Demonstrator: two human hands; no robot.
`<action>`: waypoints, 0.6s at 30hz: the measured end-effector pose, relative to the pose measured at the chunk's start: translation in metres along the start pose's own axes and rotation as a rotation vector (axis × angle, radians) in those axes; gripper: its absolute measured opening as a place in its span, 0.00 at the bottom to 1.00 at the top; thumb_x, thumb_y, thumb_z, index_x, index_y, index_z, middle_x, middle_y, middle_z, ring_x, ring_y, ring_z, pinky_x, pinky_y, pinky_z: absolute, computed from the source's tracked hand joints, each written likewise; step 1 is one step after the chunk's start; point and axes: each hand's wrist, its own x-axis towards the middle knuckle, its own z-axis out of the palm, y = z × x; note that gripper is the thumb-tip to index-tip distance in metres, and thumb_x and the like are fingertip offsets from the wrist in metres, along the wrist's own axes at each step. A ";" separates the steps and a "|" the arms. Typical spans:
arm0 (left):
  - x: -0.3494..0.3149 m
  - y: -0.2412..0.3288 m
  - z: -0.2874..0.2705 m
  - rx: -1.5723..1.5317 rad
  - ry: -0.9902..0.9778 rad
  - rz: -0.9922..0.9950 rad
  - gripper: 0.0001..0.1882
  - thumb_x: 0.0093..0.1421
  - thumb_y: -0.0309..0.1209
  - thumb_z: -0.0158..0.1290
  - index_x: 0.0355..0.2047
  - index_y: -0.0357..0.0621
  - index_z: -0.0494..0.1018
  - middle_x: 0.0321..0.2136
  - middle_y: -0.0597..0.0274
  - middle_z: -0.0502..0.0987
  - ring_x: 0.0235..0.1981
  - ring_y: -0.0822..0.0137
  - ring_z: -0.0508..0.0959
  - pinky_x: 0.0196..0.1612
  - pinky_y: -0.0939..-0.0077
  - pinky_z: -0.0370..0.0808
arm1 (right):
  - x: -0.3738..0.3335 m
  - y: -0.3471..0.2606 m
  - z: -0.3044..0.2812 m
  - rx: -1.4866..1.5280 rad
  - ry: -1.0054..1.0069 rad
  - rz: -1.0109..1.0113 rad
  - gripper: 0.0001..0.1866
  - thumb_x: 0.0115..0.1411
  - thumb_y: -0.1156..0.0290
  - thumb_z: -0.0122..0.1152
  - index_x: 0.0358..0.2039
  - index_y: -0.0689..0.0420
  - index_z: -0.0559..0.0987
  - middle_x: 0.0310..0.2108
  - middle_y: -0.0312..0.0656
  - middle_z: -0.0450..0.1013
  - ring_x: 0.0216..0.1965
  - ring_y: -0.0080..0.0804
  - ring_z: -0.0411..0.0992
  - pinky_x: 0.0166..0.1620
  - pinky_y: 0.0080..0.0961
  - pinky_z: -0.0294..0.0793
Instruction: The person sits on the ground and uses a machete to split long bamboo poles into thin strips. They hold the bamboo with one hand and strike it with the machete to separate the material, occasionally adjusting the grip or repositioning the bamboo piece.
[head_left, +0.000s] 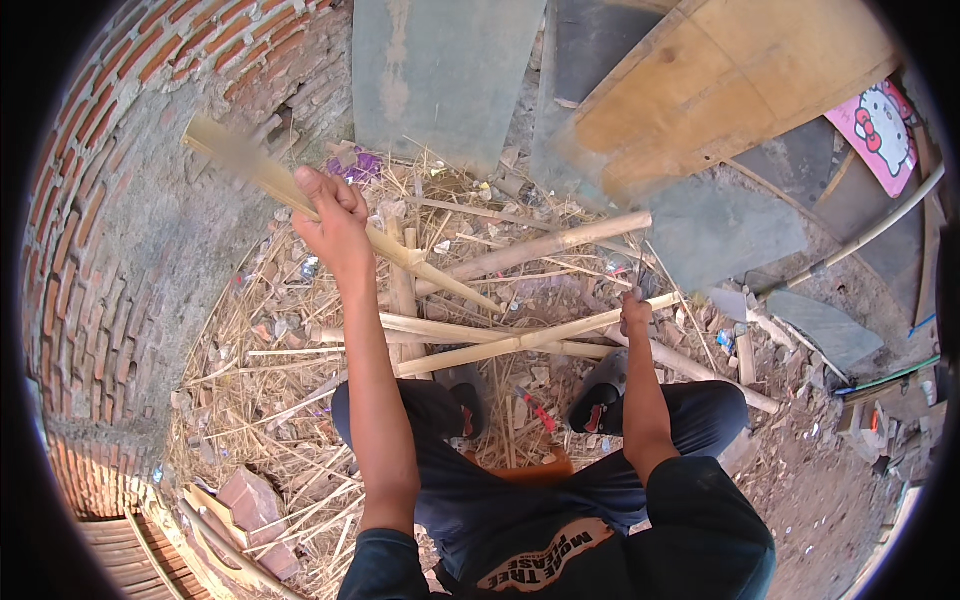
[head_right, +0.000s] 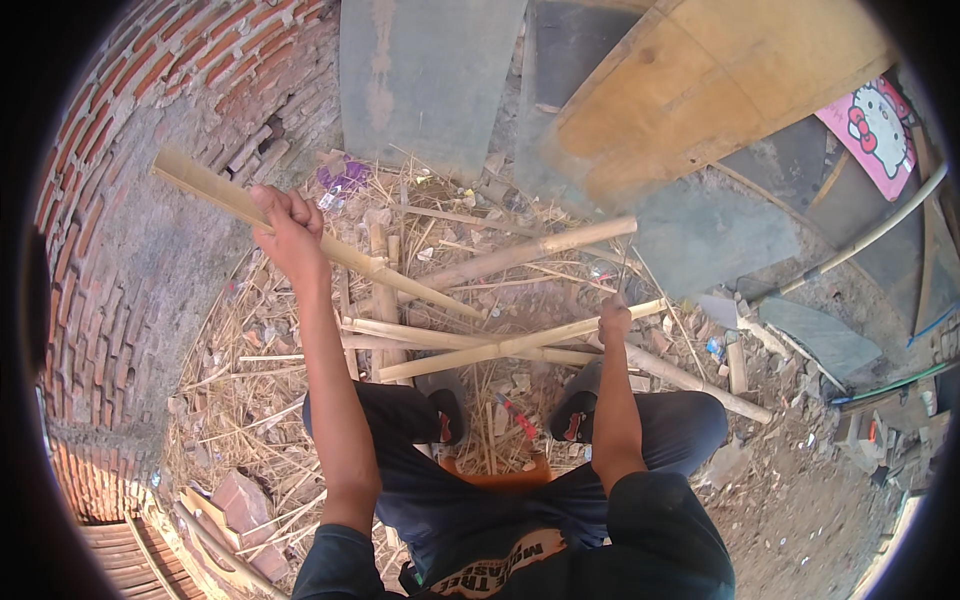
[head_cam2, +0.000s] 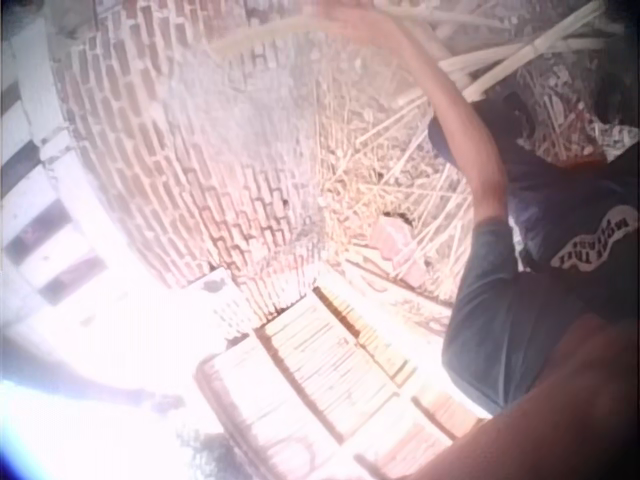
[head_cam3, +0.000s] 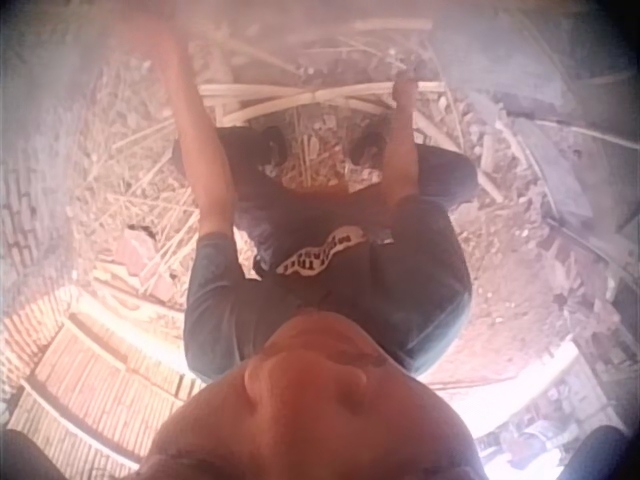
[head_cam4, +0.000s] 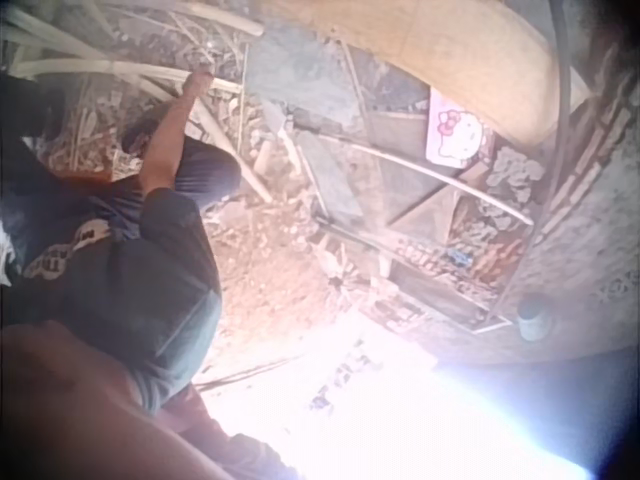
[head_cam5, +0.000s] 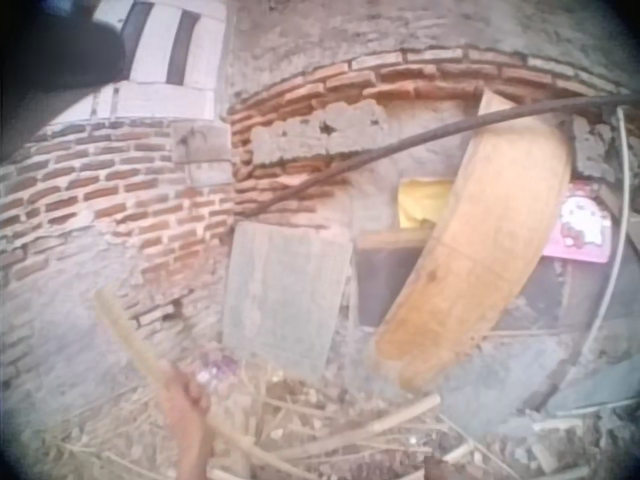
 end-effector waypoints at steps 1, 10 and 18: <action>0.001 0.000 -0.009 0.019 0.015 0.010 0.28 0.76 0.50 0.42 0.21 0.49 0.52 0.15 0.73 0.51 0.15 0.79 0.51 0.18 0.79 0.46 | -0.014 -0.022 -0.002 -0.060 0.043 -0.028 0.26 0.55 0.52 0.65 0.31 0.69 0.82 0.20 0.50 0.76 0.17 0.36 0.76 0.24 0.36 0.75; 0.006 -0.006 0.000 -0.030 -0.040 0.008 0.28 0.74 0.54 0.42 0.23 0.50 0.53 0.15 0.74 0.48 0.14 0.78 0.50 0.18 0.78 0.45 | 0.141 -0.030 -0.094 -0.302 0.152 -0.287 0.32 0.57 0.46 0.64 0.17 0.69 0.80 0.15 0.49 0.74 0.18 0.40 0.76 0.26 0.39 0.75; 0.006 -0.004 -0.007 -0.024 -0.012 0.002 0.28 0.76 0.50 0.42 0.22 0.49 0.52 0.16 0.73 0.50 0.15 0.79 0.49 0.18 0.80 0.45 | 0.137 -0.066 -0.119 -0.497 -0.026 -0.418 0.32 0.57 0.46 0.64 0.15 0.66 0.79 0.12 0.47 0.73 0.15 0.37 0.74 0.24 0.36 0.74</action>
